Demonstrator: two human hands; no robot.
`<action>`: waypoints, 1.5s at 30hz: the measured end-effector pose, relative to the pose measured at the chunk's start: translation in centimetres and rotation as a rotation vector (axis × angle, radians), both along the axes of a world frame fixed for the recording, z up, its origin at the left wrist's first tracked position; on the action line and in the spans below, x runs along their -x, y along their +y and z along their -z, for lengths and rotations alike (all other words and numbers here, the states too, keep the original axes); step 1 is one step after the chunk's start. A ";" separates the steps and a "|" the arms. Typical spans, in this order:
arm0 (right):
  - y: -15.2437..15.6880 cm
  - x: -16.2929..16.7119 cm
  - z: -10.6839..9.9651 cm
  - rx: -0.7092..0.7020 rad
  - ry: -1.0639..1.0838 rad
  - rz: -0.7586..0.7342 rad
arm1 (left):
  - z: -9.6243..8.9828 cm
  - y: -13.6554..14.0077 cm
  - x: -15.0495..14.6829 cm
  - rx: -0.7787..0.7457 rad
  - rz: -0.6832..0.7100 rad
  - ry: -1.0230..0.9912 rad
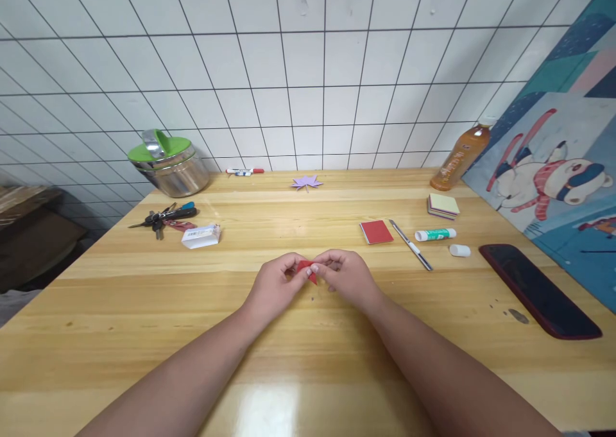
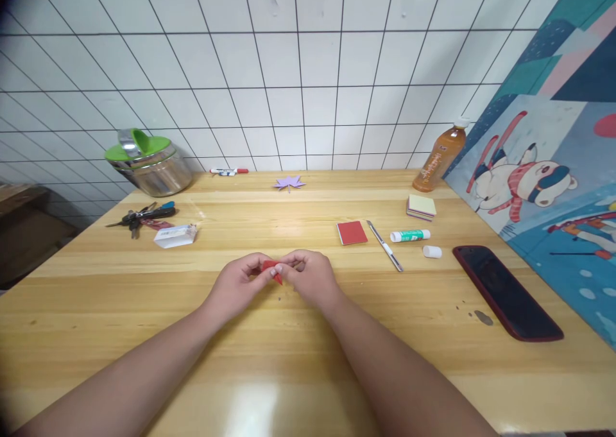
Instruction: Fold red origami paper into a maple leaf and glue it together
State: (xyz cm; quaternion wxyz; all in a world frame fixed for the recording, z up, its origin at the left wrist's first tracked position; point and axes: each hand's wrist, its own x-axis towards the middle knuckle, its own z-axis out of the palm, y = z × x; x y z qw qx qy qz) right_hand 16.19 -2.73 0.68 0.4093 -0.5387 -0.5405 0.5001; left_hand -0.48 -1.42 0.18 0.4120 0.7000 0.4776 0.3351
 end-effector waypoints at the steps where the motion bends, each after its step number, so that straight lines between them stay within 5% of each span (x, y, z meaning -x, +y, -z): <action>1: 0.1 0.0 0.1 0.009 0.024 0.000 | 0.0 0.0 0.0 0.013 0.007 -0.015; 15: -0.1 0.5 0.2 0.017 0.108 -0.004 | -0.6 -0.1 -0.3 0.193 0.006 -0.247; 23: -0.2 0.4 -0.2 0.017 0.075 -0.024 | -0.6 0.4 0.3 0.047 -0.014 -0.102; 31: 0.3 -0.1 0.0 0.126 0.277 -0.051 | -1.0 -0.1 -0.2 0.039 0.054 -0.023; 37: 0.2 0.2 0.3 0.038 0.269 0.020 | -0.9 0.5 0.0 0.209 0.099 -0.221; 45: -0.1 0.5 0.2 -0.168 0.095 -0.017 | -0.5 -0.2 -0.4 0.102 0.095 -0.063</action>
